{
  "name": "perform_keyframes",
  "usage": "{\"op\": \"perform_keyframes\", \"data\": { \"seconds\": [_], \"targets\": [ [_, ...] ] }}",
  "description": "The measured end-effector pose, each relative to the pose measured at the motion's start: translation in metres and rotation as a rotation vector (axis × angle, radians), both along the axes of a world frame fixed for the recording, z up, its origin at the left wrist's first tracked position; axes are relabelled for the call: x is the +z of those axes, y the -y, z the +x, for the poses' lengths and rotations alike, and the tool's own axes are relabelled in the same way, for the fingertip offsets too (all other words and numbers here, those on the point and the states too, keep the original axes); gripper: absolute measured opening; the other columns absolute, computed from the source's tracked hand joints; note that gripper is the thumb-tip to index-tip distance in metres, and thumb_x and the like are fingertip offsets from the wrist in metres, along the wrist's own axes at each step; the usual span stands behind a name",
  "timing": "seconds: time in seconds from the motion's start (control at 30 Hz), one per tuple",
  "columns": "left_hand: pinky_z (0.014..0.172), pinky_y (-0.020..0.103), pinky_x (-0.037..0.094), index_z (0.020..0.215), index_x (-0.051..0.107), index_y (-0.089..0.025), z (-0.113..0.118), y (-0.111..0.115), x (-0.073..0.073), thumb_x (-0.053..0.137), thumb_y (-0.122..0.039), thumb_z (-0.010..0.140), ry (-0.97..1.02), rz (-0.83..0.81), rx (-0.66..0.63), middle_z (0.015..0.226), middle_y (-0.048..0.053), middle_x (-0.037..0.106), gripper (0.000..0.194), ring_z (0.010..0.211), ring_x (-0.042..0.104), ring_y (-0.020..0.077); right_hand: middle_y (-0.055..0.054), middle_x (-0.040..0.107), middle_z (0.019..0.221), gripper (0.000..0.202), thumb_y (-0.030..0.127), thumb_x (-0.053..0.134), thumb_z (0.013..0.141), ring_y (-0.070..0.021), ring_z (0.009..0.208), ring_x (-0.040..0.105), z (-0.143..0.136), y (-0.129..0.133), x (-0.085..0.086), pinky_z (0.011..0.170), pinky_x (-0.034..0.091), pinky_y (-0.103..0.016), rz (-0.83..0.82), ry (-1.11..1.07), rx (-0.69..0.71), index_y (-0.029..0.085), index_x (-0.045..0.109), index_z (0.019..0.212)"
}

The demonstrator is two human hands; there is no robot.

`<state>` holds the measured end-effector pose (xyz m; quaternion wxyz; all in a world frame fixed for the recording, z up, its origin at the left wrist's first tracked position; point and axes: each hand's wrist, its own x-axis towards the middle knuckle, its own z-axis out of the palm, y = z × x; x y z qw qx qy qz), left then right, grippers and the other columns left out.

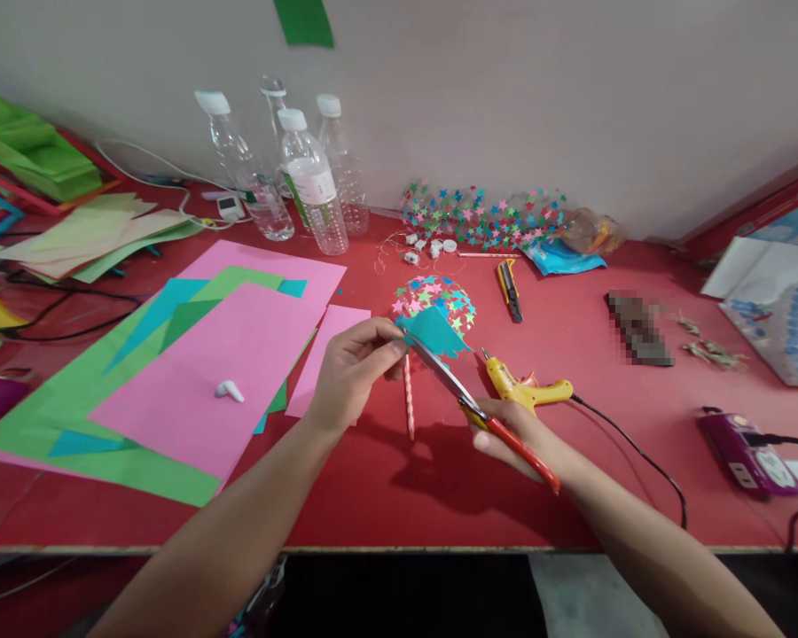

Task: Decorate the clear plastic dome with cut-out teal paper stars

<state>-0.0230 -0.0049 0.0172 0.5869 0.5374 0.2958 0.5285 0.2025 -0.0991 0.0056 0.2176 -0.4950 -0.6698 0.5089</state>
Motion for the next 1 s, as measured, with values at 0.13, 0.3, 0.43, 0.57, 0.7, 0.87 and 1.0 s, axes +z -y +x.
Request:
{"op": "perform_keyframes", "data": {
  "seconds": [0.13, 0.3, 0.43, 0.57, 0.7, 0.87, 1.0],
  "targets": [
    [0.048, 0.019, 0.044, 0.072, 0.068, -0.019, 0.001, 0.000, 0.000, 0.065, -0.014, 0.079, 0.025, -0.005, -0.025, 0.058, -0.002, 0.058, 0.009, 0.050, 0.052, 0.0071, 0.004, 0.034, 0.068, 0.059, 0.079, 0.045, 0.085, -0.0105, 0.062, 0.030, 0.000, 0.000, 0.001, 0.056, 0.023, -0.026, 0.002, -0.001, 0.000, 0.021, 0.039, 0.073],
    [0.045, 0.017, 0.044, 0.070, 0.067, -0.018, 0.002, 0.001, 0.003, 0.067, -0.014, 0.076, 0.005, 0.004, -0.014, 0.057, -0.003, 0.056, 0.007, 0.048, 0.052, 0.0063, 0.005, 0.031, 0.066, 0.061, 0.079, 0.045, 0.084, -0.0095, 0.060, 0.027, -0.001, 0.000, 0.001, 0.055, 0.020, -0.027, 0.008, 0.027, -0.010, 0.021, 0.037, 0.071],
    [0.044, 0.017, 0.044, 0.069, 0.067, -0.017, 0.001, 0.000, 0.004, 0.067, -0.013, 0.075, -0.012, 0.004, -0.020, 0.056, -0.003, 0.056, 0.007, 0.048, 0.051, 0.0065, 0.005, 0.031, 0.064, 0.061, 0.080, 0.046, 0.084, -0.0091, 0.058, 0.027, -0.001, 0.000, 0.000, 0.054, 0.020, -0.027, -0.019, 0.040, -0.031, 0.021, 0.036, 0.069],
    [0.044, 0.016, 0.045, 0.070, 0.068, -0.018, 0.001, -0.002, 0.003, 0.068, -0.012, 0.074, -0.006, 0.012, -0.023, 0.056, -0.003, 0.057, 0.007, 0.047, 0.052, 0.0062, 0.006, 0.029, 0.063, 0.061, 0.080, 0.046, 0.083, -0.0087, 0.056, 0.025, -0.001, 0.000, -0.001, 0.053, 0.021, -0.027, -0.038, 0.045, -0.049, 0.022, 0.035, 0.068],
    [0.043, 0.015, 0.045, 0.071, 0.069, -0.018, 0.000, -0.001, 0.001, 0.068, -0.012, 0.075, 0.010, 0.007, -0.028, 0.057, -0.003, 0.058, 0.007, 0.047, 0.053, 0.0058, 0.006, 0.030, 0.062, 0.061, 0.080, 0.048, 0.081, -0.0083, 0.056, 0.025, -0.001, -0.001, -0.003, 0.052, 0.020, -0.026, -0.049, 0.022, -0.057, 0.022, 0.037, 0.068],
    [0.049, 0.017, 0.049, 0.078, 0.071, -0.019, 0.003, 0.003, -0.005, 0.067, -0.017, 0.083, 0.053, -0.007, -0.075, 0.061, -0.002, 0.064, 0.006, 0.051, 0.058, 0.0071, 0.006, 0.033, 0.060, 0.059, 0.079, 0.051, 0.081, -0.0079, 0.053, 0.028, -0.004, 0.000, -0.002, 0.050, 0.022, -0.025, -0.071, -0.045, -0.078, 0.022, 0.039, 0.069],
    [0.051, 0.018, 0.049, 0.080, 0.072, -0.020, 0.005, 0.004, -0.009, 0.067, -0.019, 0.085, 0.070, 0.012, -0.060, 0.063, -0.002, 0.065, 0.008, 0.055, 0.059, 0.0078, 0.006, 0.033, 0.058, 0.060, 0.080, 0.053, 0.078, -0.0080, 0.050, 0.030, -0.005, 0.000, -0.001, 0.048, 0.022, -0.025, -0.082, -0.041, -0.099, 0.022, 0.039, 0.068]
  ]
}}
